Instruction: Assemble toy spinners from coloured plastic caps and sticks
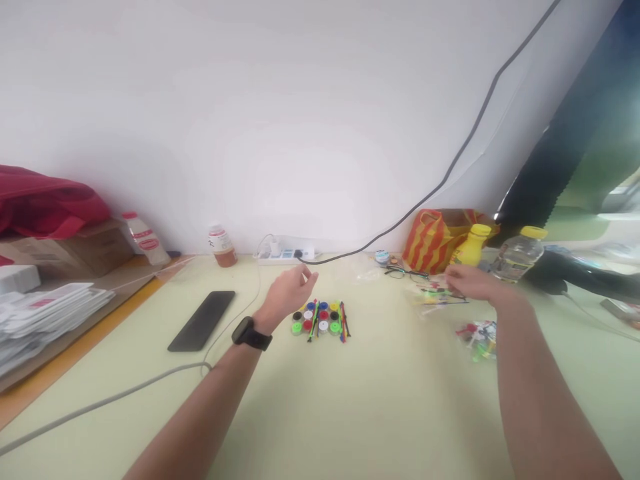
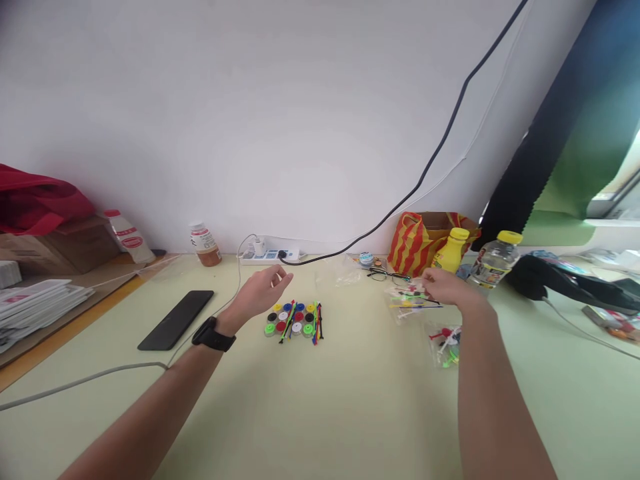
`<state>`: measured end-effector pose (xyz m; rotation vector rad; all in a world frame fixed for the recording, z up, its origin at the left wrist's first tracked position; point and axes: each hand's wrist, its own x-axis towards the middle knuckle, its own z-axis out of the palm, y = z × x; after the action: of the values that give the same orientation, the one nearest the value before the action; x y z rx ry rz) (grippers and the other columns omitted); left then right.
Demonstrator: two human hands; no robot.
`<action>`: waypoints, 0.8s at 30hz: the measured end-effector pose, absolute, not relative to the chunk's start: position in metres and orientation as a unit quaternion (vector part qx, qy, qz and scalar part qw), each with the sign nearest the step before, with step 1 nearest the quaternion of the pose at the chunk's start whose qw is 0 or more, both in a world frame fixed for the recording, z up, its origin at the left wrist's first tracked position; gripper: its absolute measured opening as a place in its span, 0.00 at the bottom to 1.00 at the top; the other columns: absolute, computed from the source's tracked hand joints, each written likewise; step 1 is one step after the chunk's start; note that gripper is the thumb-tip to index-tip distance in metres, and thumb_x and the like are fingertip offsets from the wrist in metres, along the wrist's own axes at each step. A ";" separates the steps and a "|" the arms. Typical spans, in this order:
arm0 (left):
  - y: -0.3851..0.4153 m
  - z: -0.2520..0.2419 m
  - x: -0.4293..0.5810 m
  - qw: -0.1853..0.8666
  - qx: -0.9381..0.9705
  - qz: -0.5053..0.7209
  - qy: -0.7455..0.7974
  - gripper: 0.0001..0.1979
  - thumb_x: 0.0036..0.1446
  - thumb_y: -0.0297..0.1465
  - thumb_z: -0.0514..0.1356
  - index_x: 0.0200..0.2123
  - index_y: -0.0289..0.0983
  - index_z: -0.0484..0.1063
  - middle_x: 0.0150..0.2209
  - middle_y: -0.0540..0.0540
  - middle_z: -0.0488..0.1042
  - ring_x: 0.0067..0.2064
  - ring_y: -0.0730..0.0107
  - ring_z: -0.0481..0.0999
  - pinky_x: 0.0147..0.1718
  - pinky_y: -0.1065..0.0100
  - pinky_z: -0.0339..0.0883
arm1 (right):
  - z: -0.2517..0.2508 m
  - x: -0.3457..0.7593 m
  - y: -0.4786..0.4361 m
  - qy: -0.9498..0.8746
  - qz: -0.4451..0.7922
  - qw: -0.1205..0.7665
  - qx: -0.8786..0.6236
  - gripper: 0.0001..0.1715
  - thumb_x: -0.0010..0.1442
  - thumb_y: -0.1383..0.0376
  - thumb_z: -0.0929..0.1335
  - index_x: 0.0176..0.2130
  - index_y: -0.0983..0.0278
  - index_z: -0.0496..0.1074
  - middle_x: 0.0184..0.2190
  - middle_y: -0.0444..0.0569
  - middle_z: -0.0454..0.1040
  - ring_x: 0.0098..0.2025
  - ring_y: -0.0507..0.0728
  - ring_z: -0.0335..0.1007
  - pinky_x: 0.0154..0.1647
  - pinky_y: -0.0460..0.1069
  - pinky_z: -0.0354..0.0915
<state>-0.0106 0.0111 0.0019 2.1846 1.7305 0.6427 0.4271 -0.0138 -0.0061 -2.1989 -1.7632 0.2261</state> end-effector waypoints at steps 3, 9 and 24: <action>0.008 0.001 -0.006 0.151 0.763 0.219 0.589 0.19 0.68 0.49 0.51 0.38 0.41 0.69 0.34 0.47 0.81 0.33 0.61 0.79 0.32 0.65 0.63 | 0.012 0.397 -0.018 -0.663 0.214 0.124 -0.707 0.10 0.64 0.61 0.65 0.32 0.61 0.72 0.34 0.49 0.80 0.34 0.56 0.75 0.30 0.46 0.64; 0.003 -0.003 0.002 0.160 0.786 0.214 0.558 0.17 0.68 0.48 0.52 0.37 0.42 0.70 0.30 0.50 0.80 0.32 0.63 0.78 0.31 0.65 0.62 | 0.049 0.349 -0.037 -0.716 0.242 0.115 -0.645 0.12 0.65 0.56 0.65 0.33 0.59 0.70 0.32 0.47 0.77 0.34 0.57 0.72 0.30 0.47 0.63; -0.010 -0.004 0.025 0.160 0.799 0.279 0.509 0.12 0.67 0.43 0.56 0.36 0.42 0.71 0.26 0.53 0.76 0.27 0.68 0.73 0.28 0.67 0.57 | 0.062 0.334 -0.043 -0.728 0.170 0.115 -0.654 0.11 0.63 0.60 0.63 0.29 0.60 0.65 0.28 0.45 0.71 0.29 0.54 0.64 0.27 0.47 0.55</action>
<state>0.0247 -0.0099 -0.0045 2.2812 1.4526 0.7963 0.3342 -0.0429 0.0621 -1.9174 -2.1329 0.4968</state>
